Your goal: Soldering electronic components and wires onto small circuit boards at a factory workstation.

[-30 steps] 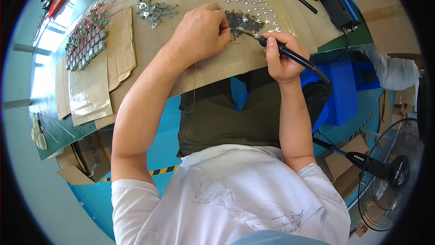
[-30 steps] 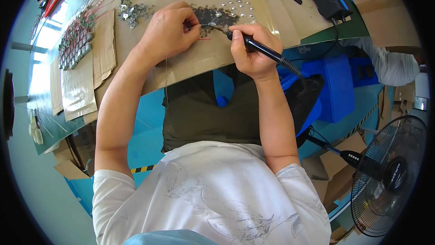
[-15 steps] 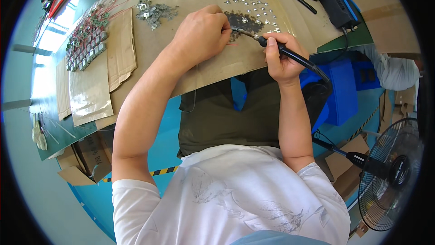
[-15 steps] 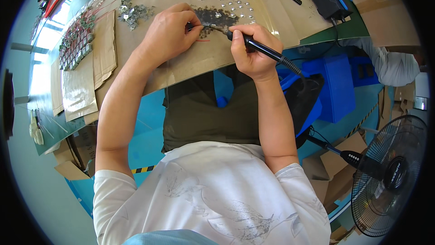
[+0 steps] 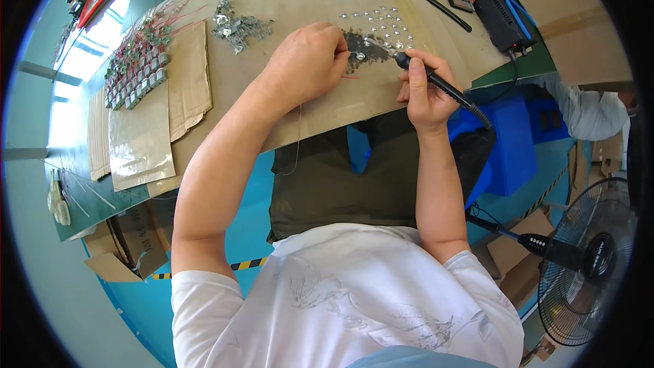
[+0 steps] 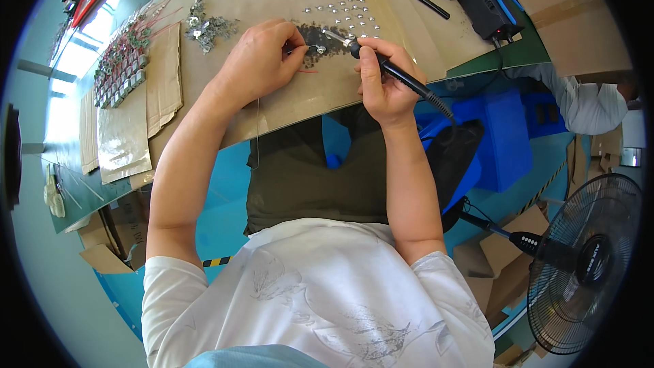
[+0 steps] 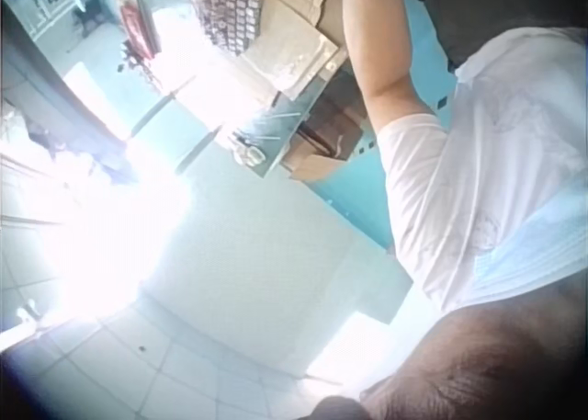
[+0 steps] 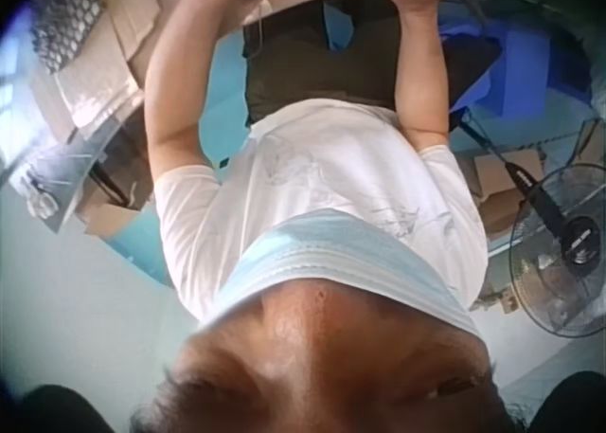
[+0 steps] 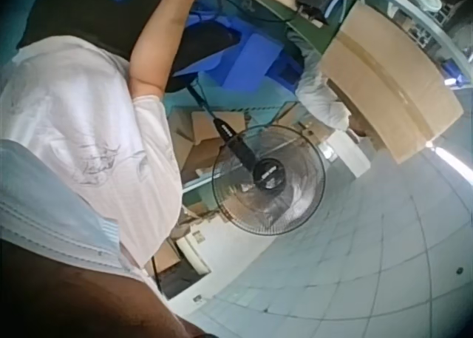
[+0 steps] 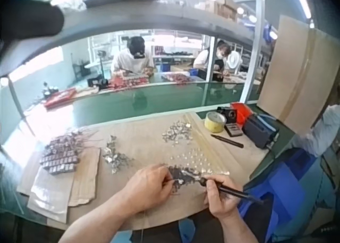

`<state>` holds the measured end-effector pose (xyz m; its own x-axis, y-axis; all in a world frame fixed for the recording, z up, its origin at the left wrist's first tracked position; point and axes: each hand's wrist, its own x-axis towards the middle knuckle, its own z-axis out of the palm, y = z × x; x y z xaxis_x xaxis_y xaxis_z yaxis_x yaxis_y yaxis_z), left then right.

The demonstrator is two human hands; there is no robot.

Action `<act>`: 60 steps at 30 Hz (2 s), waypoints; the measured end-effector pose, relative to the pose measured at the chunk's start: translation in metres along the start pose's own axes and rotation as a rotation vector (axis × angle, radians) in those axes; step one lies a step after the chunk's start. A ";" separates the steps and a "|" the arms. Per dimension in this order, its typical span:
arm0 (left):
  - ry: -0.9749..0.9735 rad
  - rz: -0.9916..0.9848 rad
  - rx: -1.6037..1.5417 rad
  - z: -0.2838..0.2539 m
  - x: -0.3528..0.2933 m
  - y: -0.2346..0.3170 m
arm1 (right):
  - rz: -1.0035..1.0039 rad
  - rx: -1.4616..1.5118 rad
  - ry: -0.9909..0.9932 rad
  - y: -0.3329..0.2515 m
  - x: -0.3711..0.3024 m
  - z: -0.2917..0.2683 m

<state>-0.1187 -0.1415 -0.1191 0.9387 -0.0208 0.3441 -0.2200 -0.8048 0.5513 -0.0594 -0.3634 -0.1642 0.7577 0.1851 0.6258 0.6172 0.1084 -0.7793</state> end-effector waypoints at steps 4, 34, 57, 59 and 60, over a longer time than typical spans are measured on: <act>-0.004 -0.015 0.003 -0.003 0.000 0.003 | 0.140 -0.046 -0.056 -0.016 0.010 0.007; -0.138 0.070 0.125 0.005 -0.007 0.004 | -0.103 -0.374 -0.303 -0.014 0.024 0.022; -0.032 -0.035 0.084 0.005 -0.008 0.008 | 0.134 0.066 -0.099 -0.011 0.008 -0.014; -0.026 -0.042 0.074 0.006 -0.009 0.008 | 0.115 0.050 -0.114 -0.011 0.007 -0.013; -0.029 -0.044 0.073 0.005 -0.009 0.009 | 0.091 0.036 -0.130 -0.011 0.007 -0.013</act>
<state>-0.1274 -0.1515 -0.1212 0.9545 -0.0003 0.2983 -0.1591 -0.8464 0.5082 -0.0577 -0.3760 -0.1510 0.7751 0.3205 0.5446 0.5371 0.1199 -0.8350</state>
